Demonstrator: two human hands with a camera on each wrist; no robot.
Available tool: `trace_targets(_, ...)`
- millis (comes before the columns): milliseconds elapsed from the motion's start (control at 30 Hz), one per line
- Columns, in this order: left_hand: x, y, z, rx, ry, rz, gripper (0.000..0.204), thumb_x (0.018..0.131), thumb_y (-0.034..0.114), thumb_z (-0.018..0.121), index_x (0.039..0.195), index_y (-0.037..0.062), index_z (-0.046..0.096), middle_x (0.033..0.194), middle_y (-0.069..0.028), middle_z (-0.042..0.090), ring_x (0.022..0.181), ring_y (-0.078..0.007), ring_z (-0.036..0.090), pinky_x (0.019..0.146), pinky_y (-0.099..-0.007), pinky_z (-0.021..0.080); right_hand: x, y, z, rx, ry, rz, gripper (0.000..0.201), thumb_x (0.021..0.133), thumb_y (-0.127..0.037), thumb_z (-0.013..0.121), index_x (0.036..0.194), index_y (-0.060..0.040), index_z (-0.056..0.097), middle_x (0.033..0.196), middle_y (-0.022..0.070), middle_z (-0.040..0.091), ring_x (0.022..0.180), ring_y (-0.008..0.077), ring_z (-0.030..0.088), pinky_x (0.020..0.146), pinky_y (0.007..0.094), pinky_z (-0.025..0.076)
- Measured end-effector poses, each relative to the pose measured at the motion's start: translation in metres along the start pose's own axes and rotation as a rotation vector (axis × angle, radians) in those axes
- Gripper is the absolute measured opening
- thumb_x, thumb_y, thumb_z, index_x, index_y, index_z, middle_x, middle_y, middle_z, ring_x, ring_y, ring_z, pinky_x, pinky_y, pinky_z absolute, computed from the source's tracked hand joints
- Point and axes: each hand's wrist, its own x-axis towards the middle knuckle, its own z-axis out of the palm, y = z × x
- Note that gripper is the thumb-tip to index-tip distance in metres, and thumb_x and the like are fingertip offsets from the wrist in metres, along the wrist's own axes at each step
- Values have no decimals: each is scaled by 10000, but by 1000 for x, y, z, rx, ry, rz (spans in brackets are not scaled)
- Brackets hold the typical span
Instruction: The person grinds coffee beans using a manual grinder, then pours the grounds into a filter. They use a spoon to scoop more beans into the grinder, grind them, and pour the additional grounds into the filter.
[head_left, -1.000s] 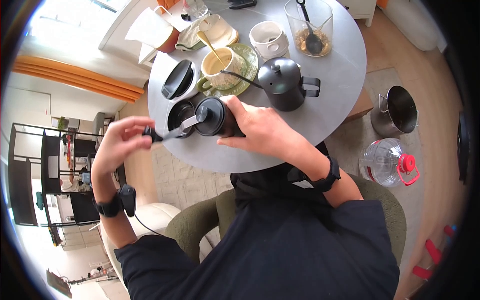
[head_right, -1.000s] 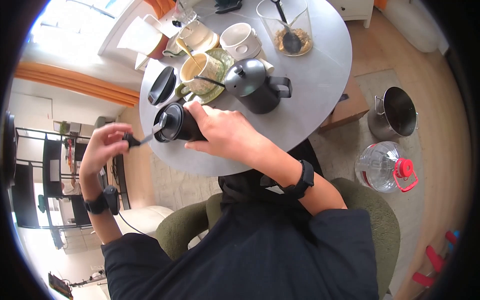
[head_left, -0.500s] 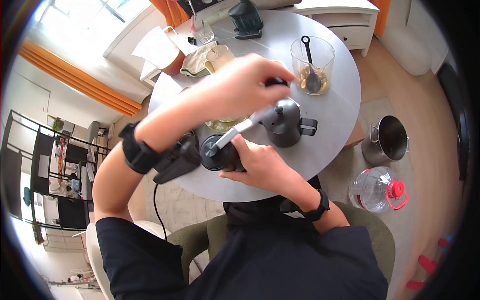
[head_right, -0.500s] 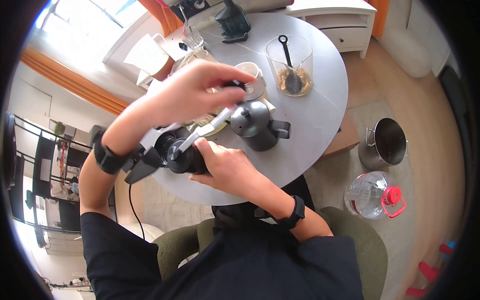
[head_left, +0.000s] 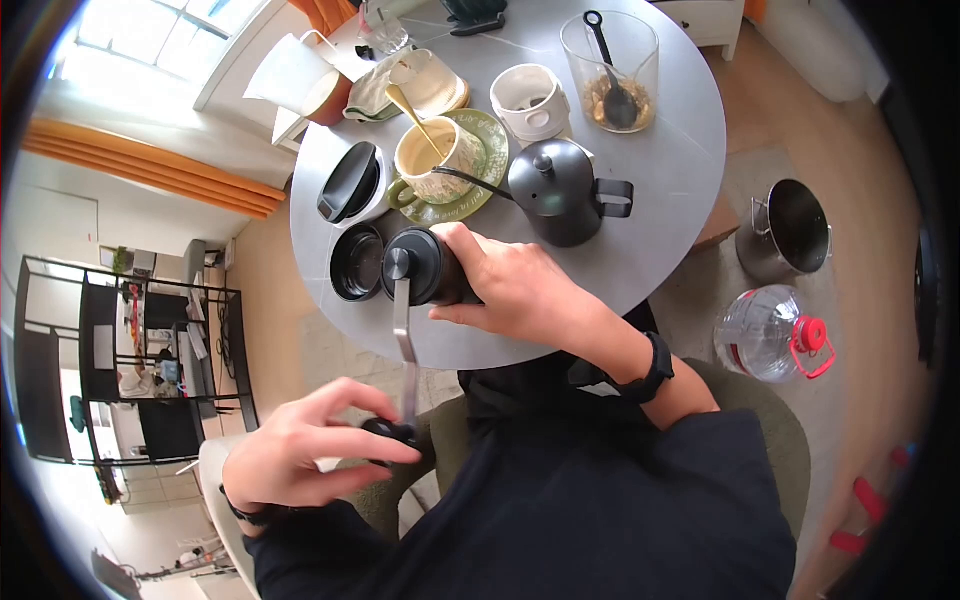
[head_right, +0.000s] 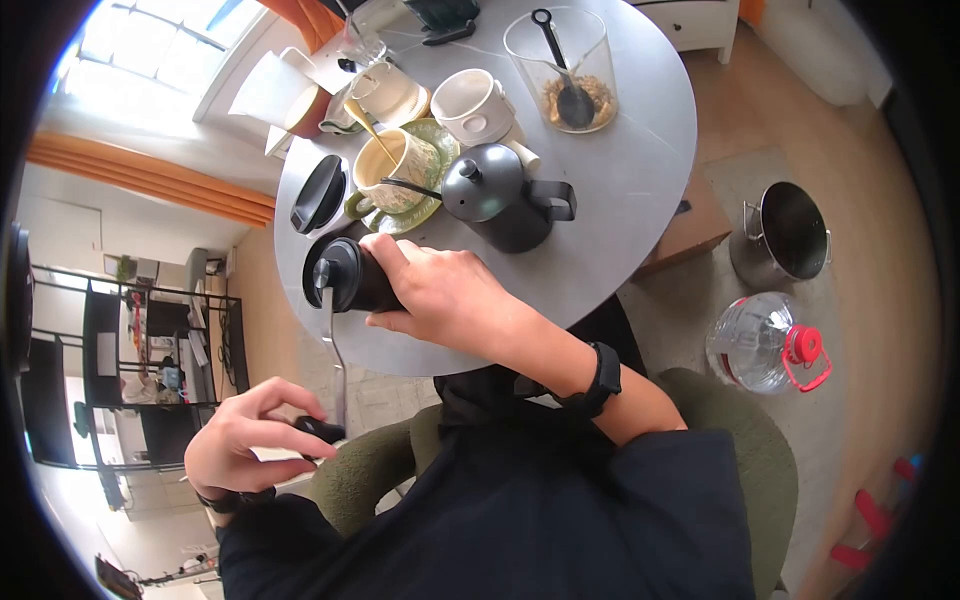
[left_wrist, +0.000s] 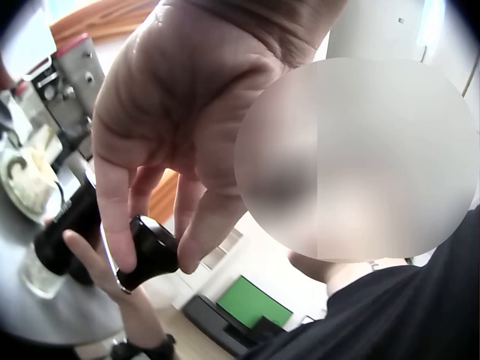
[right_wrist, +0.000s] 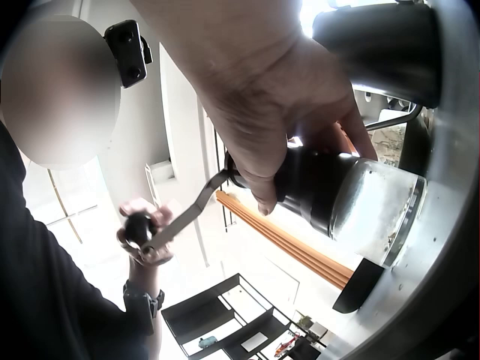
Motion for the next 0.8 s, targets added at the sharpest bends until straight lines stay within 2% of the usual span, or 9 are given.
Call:
trace_targets(133, -23, -45, -5, 28, 280, -90, 315, 649, -56, 729, 942, 59, 721, 1069, -112, 589, 940, -225, 625, 804, -313, 504, -1, 0, -2, -31, -29, 25, 600, 792, -326, 738, 1197, -84, 368, 994, 195, 609, 860, 413, 619, 722, 470, 523)
trace_targets(233, -20, -66, -17, -201, 511, -246, 413, 707, -91, 688, 1103, 23, 658, 1089, -99, 592, 999, -170, 608, 831, -259, 509, -1, 0, -1, -29, -28, 29, 598, 794, -331, 736, 1188, -69, 370, 981, 200, 605, 855, 410, 619, 730, 471, 521)
trace_targets(333, -2, -95, -40, -188, 631, -240, 405, 788, -44, 688, 1184, -31, 604, 1141, -87, 606, 1015, -145, 599, 848, -255, 507, 0, 4, 1, -18, -3, -9, 594, 793, -330, 737, 1182, -67, 373, 976, 197, 605, 854, 406, 620, 717, 469, 524)
trace_targets(433, 32, -109, -62, -84, 730, -246, 377, 837, 21, 686, 1197, -44, 598, 1083, -65, 644, 984, -110, 604, 877, -243, 478, -1, 0, -1, -36, -25, 21, 598, 789, -329, 740, 1186, -72, 372, 966, 186, 605, 847, 398, 623, 704, 461, 527)
trace_targets(533, 74, -115, -86, -65, 704, -113, 351, 858, 74, 685, 1177, -51, 605, 1014, -49, 659, 962, -93, 602, 852, -229, 476, 1, 0, -2, -49, -61, 34, 613, 787, -307, 732, 1214, -74, 360, 993, 189, 608, 888, 377, 639, 715, 464, 523)
trace_targets(633, 120, -106, -108, 103, 674, -43, 396, 842, 235, 722, 1128, -29, 648, 882, -32, 648, 782, -64, 559, 722, -216, 462, 2, 0, -2, -18, -39, 13, 618, 785, -313, 732, 1214, -71, 360, 1015, 191, 601, 898, 374, 638, 712, 465, 522)
trace_targets(700, 150, -89, -110, 75, 622, 50, 389, 842, 249, 719, 1138, 4, 659, 917, -47, 674, 832, -77, 595, 756, -208, 473, 2, 0, 0, -27, -30, 12, 637, 784, -311, 742, 1234, -82, 354, 960, 207, 611, 862, 394, 632, 696, 457, 516)
trace_targets(767, 177, -62, -107, 153, 507, 166, 411, 867, 191, 702, 1198, -34, 608, 998, -54, 668, 898, -84, 607, 811, -227, 489, 3, 0, -1, -50, -6, 1, 648, 785, -312, 748, 1243, -85, 349, 917, 214, 618, 844, 405, 630, 687, 453, 511)
trace_targets(800, 189, -44, -102, 243, 452, 209, 388, 875, 179, 691, 1200, -17, 611, 995, -59, 675, 872, -82, 615, 780, -225, 502, 4, -1, -1, -66, 6, -7, 649, 786, -313, 748, 1242, -82, 347, 900, 212, 619, 843, 406, 630, 687, 452, 510)
